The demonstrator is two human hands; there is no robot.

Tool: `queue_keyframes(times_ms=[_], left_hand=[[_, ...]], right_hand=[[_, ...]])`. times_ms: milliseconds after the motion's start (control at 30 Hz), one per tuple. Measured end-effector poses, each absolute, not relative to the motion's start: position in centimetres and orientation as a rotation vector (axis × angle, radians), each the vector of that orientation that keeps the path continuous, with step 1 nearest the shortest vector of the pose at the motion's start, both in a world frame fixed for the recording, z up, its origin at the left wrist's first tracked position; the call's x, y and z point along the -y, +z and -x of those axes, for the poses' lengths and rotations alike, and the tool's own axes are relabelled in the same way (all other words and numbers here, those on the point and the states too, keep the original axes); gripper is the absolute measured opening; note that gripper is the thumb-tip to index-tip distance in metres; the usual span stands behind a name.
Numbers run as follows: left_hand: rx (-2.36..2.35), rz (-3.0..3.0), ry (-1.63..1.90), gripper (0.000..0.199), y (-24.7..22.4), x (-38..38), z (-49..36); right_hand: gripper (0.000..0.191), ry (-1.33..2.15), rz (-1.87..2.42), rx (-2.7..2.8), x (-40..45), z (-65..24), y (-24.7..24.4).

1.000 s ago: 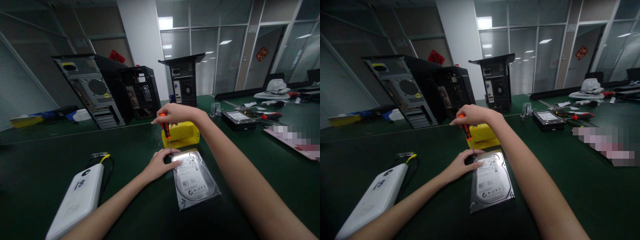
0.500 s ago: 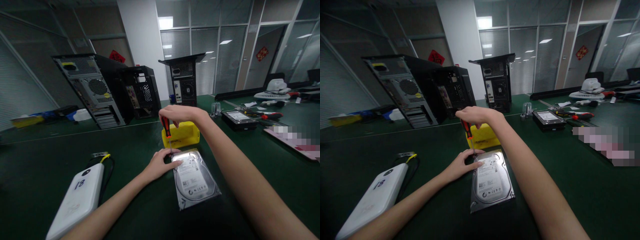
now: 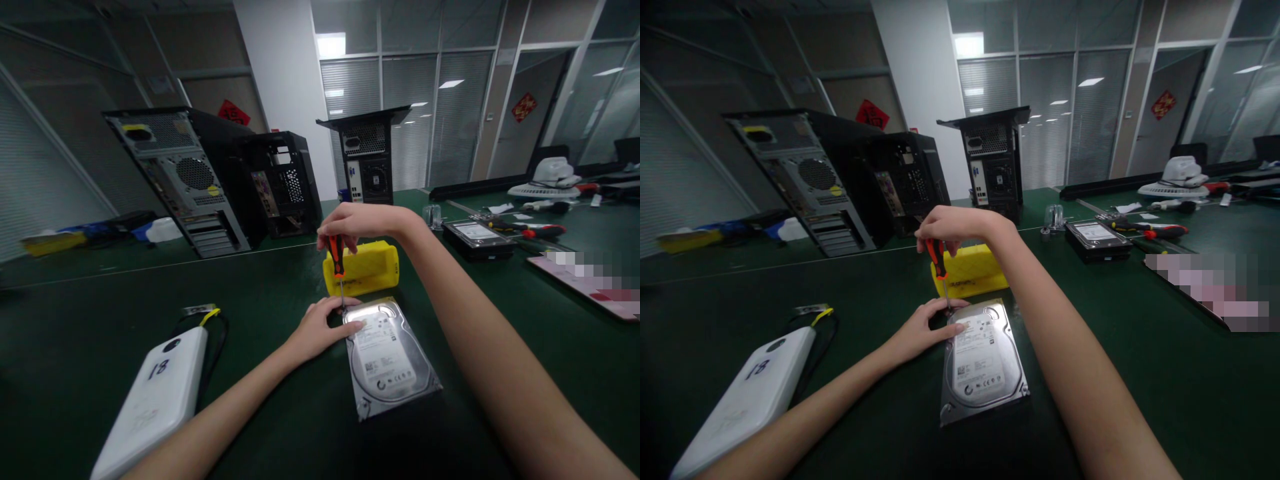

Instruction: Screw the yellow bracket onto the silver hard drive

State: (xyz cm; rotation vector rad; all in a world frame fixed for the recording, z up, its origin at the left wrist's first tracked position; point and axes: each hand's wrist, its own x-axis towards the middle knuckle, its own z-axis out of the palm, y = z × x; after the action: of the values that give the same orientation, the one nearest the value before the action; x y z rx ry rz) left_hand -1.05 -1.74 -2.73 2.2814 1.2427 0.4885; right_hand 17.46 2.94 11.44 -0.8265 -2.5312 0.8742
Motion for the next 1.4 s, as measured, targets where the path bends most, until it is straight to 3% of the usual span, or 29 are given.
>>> queue_keyframes(times_ms=[200,900,1400], left_hand=[[-1.267,-2.268,0.491,0.051,-2.6,1.9,1.0],[-1.257,-2.284,0.488,0.051,-2.6,1.9,1.0],[-1.246,-2.295,0.479,0.052,-2.6,1.9,0.9]], right_hand=[[0.049,0.813,0.793,2.518,-2.8,-17.5,11.3],[0.042,0.767,0.828,2.532,-2.6,-16.8,11.0],[0.046,0.471,1.044,2.526,-2.8,-16.5,10.7]])
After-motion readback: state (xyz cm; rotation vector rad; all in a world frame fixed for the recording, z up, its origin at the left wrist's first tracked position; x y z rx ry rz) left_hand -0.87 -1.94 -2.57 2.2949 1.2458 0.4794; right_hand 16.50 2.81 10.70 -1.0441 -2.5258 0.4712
